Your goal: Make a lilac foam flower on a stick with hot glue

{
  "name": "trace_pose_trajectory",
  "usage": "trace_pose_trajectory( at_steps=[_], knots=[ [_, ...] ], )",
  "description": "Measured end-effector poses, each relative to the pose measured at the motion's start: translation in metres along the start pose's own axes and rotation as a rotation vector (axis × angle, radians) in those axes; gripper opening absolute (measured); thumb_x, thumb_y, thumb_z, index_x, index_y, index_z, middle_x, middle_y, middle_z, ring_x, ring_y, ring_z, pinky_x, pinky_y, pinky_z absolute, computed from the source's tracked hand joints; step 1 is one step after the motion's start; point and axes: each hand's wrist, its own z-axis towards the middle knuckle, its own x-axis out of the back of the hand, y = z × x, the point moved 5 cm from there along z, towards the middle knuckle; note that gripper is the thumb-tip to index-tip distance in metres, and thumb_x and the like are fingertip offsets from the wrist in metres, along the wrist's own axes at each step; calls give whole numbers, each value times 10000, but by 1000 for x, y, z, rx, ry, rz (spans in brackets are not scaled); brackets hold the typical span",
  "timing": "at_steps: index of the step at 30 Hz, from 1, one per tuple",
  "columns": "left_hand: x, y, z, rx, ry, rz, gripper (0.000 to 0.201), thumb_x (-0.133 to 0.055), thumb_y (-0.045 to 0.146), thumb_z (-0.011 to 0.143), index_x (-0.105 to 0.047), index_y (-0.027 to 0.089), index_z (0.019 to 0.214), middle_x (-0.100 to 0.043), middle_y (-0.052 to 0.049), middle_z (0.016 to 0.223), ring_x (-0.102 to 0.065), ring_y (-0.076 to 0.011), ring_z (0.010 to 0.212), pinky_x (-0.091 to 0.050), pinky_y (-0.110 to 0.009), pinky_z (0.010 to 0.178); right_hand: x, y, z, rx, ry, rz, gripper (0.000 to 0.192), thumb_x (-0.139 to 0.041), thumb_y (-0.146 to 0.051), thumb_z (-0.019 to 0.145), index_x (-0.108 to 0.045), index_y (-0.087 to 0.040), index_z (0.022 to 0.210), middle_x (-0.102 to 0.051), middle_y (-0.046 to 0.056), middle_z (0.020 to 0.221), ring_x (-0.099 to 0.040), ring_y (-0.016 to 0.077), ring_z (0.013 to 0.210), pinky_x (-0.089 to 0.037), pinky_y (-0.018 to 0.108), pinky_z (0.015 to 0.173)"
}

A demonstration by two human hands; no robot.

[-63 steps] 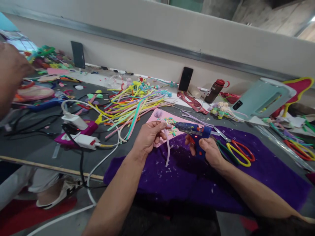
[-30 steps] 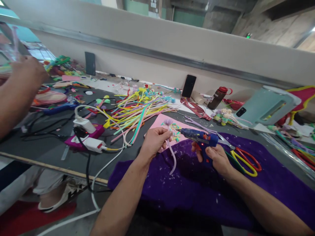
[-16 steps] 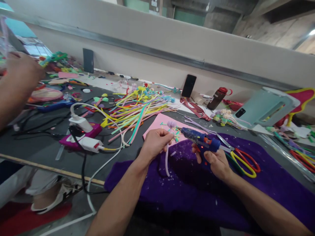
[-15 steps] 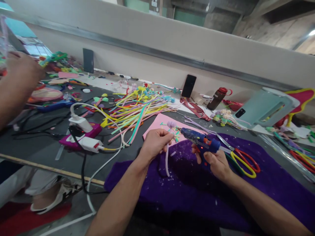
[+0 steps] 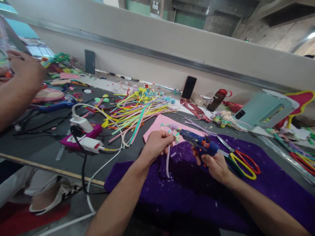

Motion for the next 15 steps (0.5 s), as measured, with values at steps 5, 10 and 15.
trace_pose_trajectory(
  at_steps=[5,10,15],
  knots=[
    [0,-1,0,-9,-1,11,204,-578,312,701,-547,156,573,-454,66,328,-349,-37,264,-248,-151,304,0,-1,0,6,-21,-56,354,-401,-425,868,-574,-168,697,-566,44,675,-506,155,585,-405,291,573],
    [1,-3,2,-24,-3,25,210,-572,329,699,-555,152,586,-465,57,347,-369,-44,275,-257,-149,300,0,-2,-1,14,-33,-132,341,-381,-417,878,-540,-179,692,-539,24,633,-487,147,578,-383,266,537],
    [1,-5,3,-20,5,41,206,-575,321,691,-551,152,576,-455,57,341,-365,-44,274,-263,-144,296,-1,-4,0,19,-26,-164,346,-369,-432,879,-514,-180,692,-520,17,616,-463,143,568,-370,270,546]
  ],
)
